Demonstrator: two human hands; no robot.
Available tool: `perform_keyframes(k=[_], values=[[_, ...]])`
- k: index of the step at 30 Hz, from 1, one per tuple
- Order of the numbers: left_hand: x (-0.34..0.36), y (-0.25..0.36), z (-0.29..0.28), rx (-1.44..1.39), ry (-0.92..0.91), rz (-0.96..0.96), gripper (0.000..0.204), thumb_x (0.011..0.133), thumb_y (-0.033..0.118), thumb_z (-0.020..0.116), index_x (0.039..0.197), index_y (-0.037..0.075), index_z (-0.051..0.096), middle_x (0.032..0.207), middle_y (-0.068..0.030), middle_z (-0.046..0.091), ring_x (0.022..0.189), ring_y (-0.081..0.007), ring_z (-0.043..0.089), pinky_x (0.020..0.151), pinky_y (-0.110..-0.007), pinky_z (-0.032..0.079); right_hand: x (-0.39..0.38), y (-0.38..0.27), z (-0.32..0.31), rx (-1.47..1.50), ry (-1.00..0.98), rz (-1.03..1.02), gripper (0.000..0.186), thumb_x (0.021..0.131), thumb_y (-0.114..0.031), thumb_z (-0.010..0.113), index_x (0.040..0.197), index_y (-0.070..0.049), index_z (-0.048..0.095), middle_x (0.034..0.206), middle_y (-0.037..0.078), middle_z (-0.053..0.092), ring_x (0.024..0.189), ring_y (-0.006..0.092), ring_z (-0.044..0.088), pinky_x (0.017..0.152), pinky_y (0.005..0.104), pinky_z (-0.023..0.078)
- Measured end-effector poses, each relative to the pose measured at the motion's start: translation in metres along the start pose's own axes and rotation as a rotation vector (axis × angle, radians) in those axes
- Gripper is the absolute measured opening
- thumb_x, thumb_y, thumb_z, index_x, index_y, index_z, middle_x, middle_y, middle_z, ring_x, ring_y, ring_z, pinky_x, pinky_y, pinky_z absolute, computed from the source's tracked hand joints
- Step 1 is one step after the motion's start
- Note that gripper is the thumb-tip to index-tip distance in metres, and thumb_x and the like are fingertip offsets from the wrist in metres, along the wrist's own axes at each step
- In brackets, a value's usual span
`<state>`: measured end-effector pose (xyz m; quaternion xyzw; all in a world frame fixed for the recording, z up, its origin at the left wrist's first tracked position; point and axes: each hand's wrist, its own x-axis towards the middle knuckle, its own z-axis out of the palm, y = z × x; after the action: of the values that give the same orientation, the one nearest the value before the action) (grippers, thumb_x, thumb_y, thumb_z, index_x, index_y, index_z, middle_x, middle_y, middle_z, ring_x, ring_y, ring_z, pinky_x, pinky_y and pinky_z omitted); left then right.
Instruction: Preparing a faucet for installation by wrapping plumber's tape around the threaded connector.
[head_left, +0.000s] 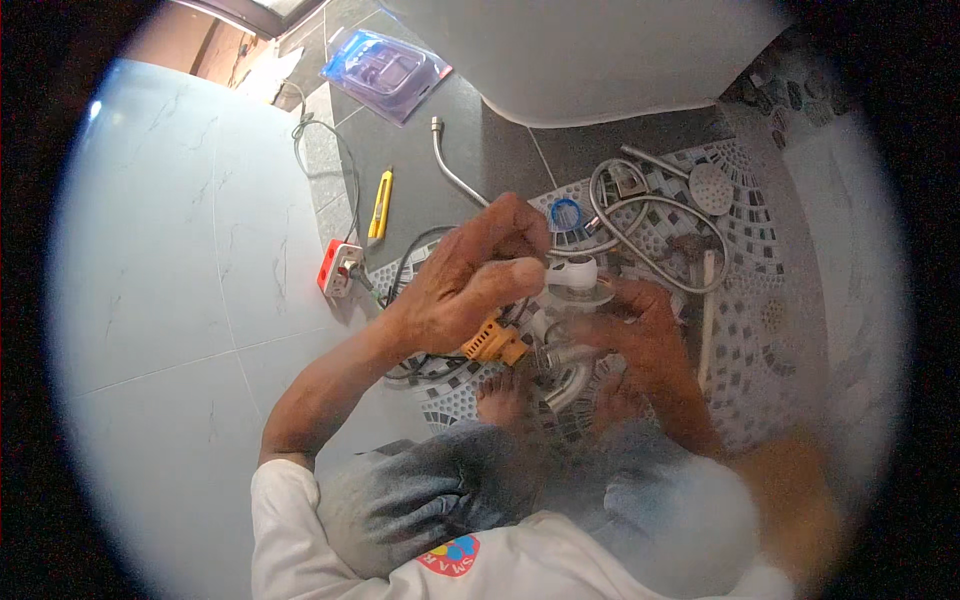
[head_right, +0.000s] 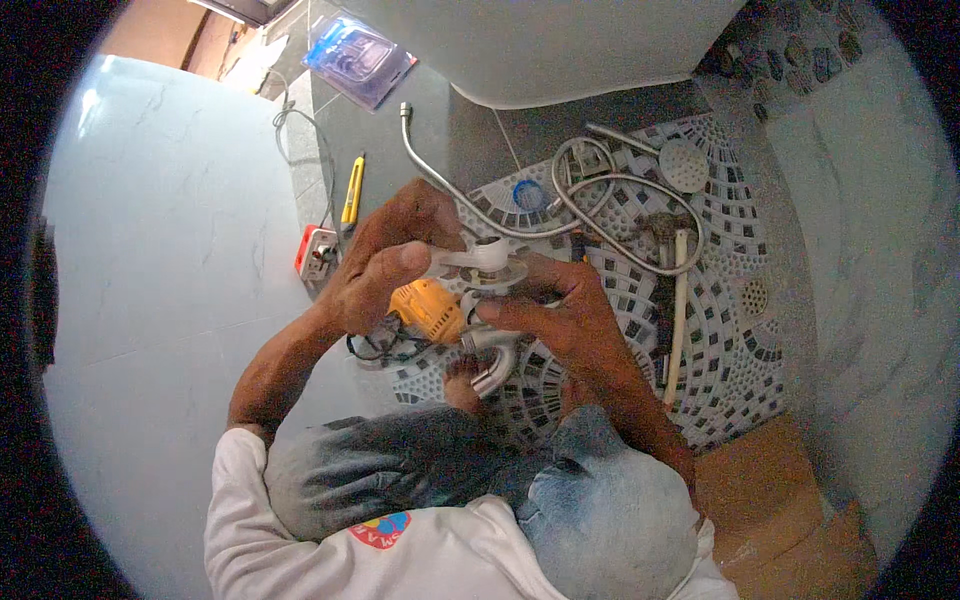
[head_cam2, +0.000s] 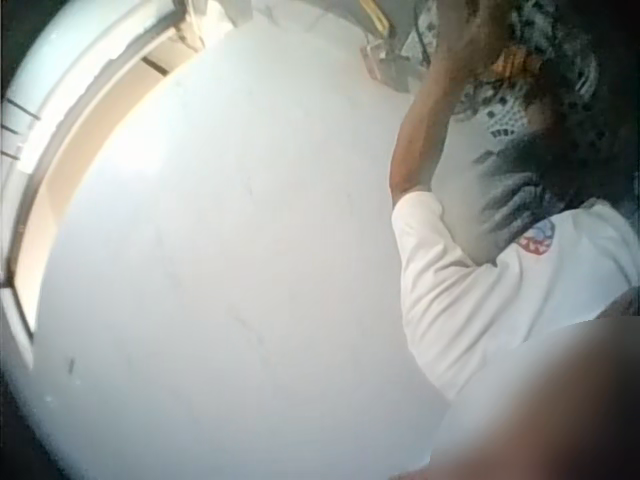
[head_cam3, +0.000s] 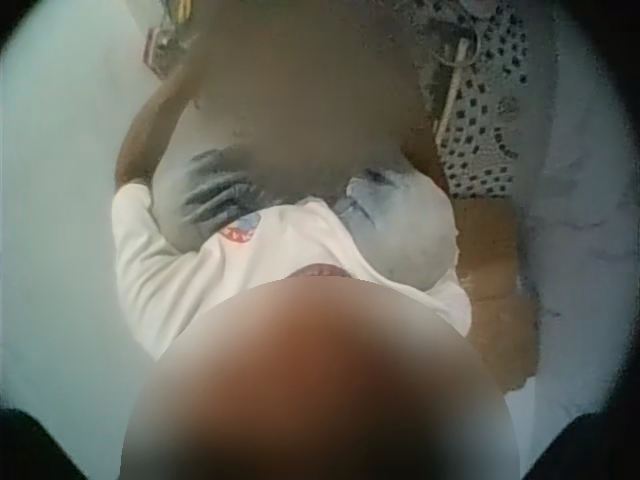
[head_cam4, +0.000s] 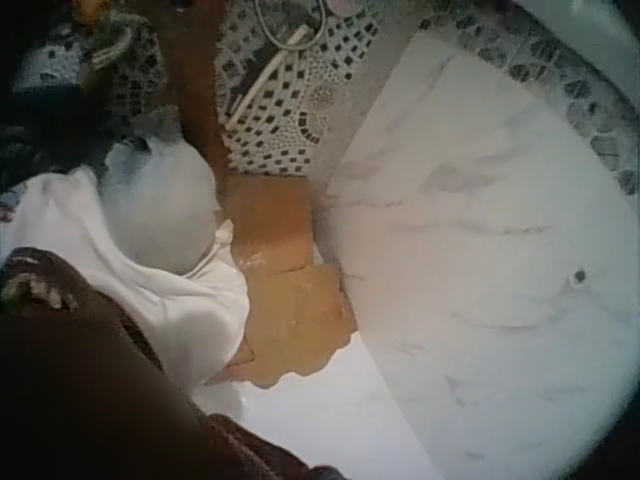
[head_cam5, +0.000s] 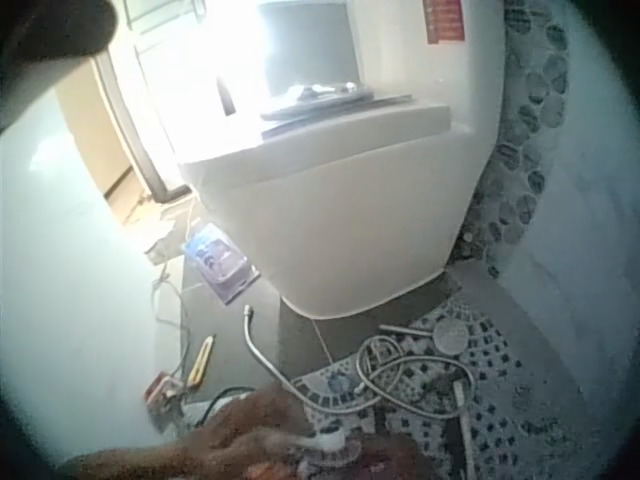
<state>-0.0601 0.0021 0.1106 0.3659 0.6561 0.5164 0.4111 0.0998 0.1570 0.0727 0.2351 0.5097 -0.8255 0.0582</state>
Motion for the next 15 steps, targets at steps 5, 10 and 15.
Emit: perform_keyframes(k=[5, 10, 15], values=[[0.000, 0.004, 0.000, 0.251, 0.096, 0.072, 0.038, 0.083, 0.024, 0.064, 0.114, 0.002, 0.058, 0.087, -0.0131, 0.066, 0.080, -0.0188, 0.066, 0.072, -0.035, 0.051, 0.007, 0.006, 0.004, -0.104, 0.084, -0.123, 0.031, 0.074, -0.010, 0.080, 0.102, -0.002, 0.071, 0.093, 0.008, 0.071, 0.086, 0.0165, 0.066, 0.078, 0.0326, 0.052], [-0.003, 0.017, 0.005, 0.431, 0.117, 0.063, 0.043, 0.080, 0.020, 0.070, 0.118, 0.004, 0.059, 0.095, -0.0117, 0.067, 0.083, -0.0193, 0.067, 0.074, -0.034, 0.052, 0.012, 0.017, 0.000, -0.453, 0.267, -0.390, 0.030, 0.074, -0.012, 0.080, 0.101, -0.003, 0.070, 0.090, 0.009, 0.069, 0.084, 0.0183, 0.068, 0.077, 0.0327, 0.053], [-0.005, 0.003, 0.010, 0.486, 0.167, 0.159, 0.046, 0.080, 0.016, 0.075, 0.122, 0.006, 0.060, 0.103, -0.0129, 0.067, 0.088, -0.0180, 0.068, 0.078, -0.034, 0.053, 0.010, 0.016, 0.005, -0.498, 0.300, -0.448, 0.030, 0.073, -0.013, 0.081, 0.099, -0.003, 0.070, 0.093, 0.010, 0.069, 0.082, 0.0203, 0.068, 0.073, 0.0339, 0.054]])
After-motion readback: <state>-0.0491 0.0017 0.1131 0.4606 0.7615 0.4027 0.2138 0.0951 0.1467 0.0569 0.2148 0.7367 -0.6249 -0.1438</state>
